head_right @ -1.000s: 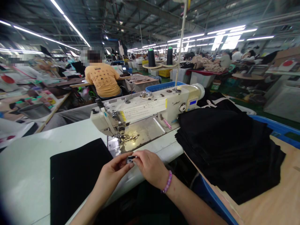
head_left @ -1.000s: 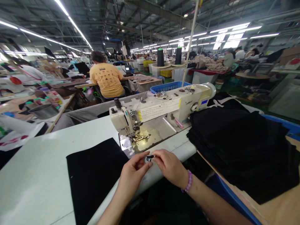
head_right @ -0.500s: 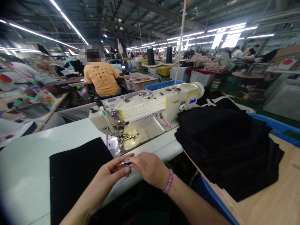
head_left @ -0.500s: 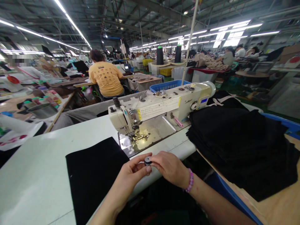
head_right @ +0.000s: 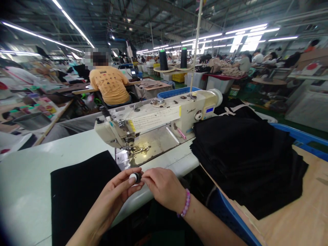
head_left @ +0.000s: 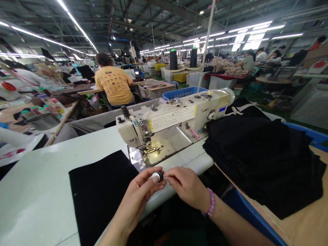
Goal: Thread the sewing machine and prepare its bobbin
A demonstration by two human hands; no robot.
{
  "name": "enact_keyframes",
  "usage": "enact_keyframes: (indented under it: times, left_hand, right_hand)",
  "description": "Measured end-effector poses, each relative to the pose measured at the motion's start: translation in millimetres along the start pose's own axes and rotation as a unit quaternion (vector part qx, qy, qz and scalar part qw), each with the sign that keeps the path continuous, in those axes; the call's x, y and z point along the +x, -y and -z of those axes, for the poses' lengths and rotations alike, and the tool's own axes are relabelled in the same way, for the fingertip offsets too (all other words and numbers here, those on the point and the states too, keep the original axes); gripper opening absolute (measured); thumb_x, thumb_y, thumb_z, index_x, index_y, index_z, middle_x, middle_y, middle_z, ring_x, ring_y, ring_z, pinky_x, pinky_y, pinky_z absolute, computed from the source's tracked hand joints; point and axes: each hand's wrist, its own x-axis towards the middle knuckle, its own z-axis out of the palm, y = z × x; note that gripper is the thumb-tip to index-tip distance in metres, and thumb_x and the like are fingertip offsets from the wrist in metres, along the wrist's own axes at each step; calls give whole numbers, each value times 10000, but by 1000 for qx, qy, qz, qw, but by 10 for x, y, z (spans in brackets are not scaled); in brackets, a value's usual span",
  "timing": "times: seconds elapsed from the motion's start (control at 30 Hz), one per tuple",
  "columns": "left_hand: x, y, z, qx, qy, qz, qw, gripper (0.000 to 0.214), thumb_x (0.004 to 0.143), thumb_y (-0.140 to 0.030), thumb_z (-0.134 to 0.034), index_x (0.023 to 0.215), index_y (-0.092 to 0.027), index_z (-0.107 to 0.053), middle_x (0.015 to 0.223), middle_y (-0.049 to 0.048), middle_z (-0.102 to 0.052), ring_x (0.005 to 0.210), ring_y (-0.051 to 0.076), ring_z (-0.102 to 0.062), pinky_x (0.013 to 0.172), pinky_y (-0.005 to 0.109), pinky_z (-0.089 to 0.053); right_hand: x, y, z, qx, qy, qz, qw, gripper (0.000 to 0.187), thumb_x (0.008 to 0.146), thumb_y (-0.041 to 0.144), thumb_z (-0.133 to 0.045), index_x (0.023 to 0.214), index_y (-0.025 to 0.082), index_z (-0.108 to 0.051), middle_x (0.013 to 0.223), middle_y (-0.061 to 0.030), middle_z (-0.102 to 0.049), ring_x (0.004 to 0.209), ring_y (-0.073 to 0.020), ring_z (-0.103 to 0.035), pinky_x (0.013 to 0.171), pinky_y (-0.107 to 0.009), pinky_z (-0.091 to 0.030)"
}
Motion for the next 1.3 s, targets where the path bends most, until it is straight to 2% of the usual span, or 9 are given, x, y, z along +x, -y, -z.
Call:
enact_keyframes:
  times: [0.4,0.67,0.77,0.83,0.93,1.0,1.13,1.23,1.3]
  left_hand:
    - [-4,-12,45,-58,-26,3,998,414,638,-255,-897,1012,-162,-744,984,71,-752,809,170,-721,814,242,-580]
    - [-70,11,-55,-24,29,0,999,298,697,-255,-861,921,-170,-683,860,17,-700,732,129,-676,738,222,-559]
    - [-73,-8,9,-17,-4,-22,1000,332,702,-276,-859,935,-169,-647,911,33,-709,774,147,-687,757,233,-553]
    - [-65,-16,56,-11,-31,-27,999,385,676,-288,-876,948,-162,-634,910,40,-715,774,159,-694,763,246,-553]
    - [-56,1,74,-8,-58,-38,998,432,653,-302,-887,967,-159,-627,893,32,-715,780,168,-695,791,270,-552]
    - [-60,26,45,-2,-66,-51,997,436,662,-309,-880,986,-164,-627,877,21,-710,787,153,-681,792,258,-541]
    - [-100,49,-16,33,-63,-70,995,431,677,-346,-865,999,-166,-643,856,22,-701,801,133,-639,759,217,-507]
    - [-179,14,27,85,-89,-126,984,476,658,-414,-871,1016,-181,-660,902,40,-705,877,175,-641,783,242,-515]
    - [-262,-9,111,109,-111,-169,973,509,687,-467,-843,1086,-207,-664,843,27,-689,779,170,-628,724,260,-524]
  right_hand:
    - [33,-16,28,39,-25,-133,990,126,993,257,-486,921,214,-580,724,11,-643,627,-138,-607,622,-251,-457]
    - [216,-33,-45,41,2,-101,994,109,981,221,-499,926,207,-593,804,-5,-668,710,-144,-645,682,-249,-471]
    - [177,-109,-91,27,33,-131,990,116,982,214,-500,915,209,-595,761,4,-668,684,-152,-645,665,-257,-485]
    - [130,-131,-93,18,6,-145,989,157,1001,211,-452,977,208,-606,845,-21,-694,781,-172,-670,751,-292,-521]
    - [91,-53,-57,-10,-70,-103,992,256,993,185,-424,1199,201,-575,1222,-107,-635,1168,-221,-589,1016,-397,-475]
    - [98,61,-33,-26,-69,-46,996,335,950,215,-525,1285,198,-535,1333,-131,-558,1274,-248,-504,1085,-441,-429]
    - [143,269,-64,-74,-16,36,996,306,884,234,-662,1181,203,-592,1271,-110,-604,1235,-272,-508,1121,-491,-377]
    - [140,325,-121,-61,-18,34,997,240,897,209,-658,1133,212,-612,1217,-83,-628,1216,-250,-516,1131,-479,-366]
    - [132,319,-152,-4,-22,28,999,277,872,286,-712,1125,218,-620,1230,-86,-607,1222,-247,-515,1086,-426,-432]
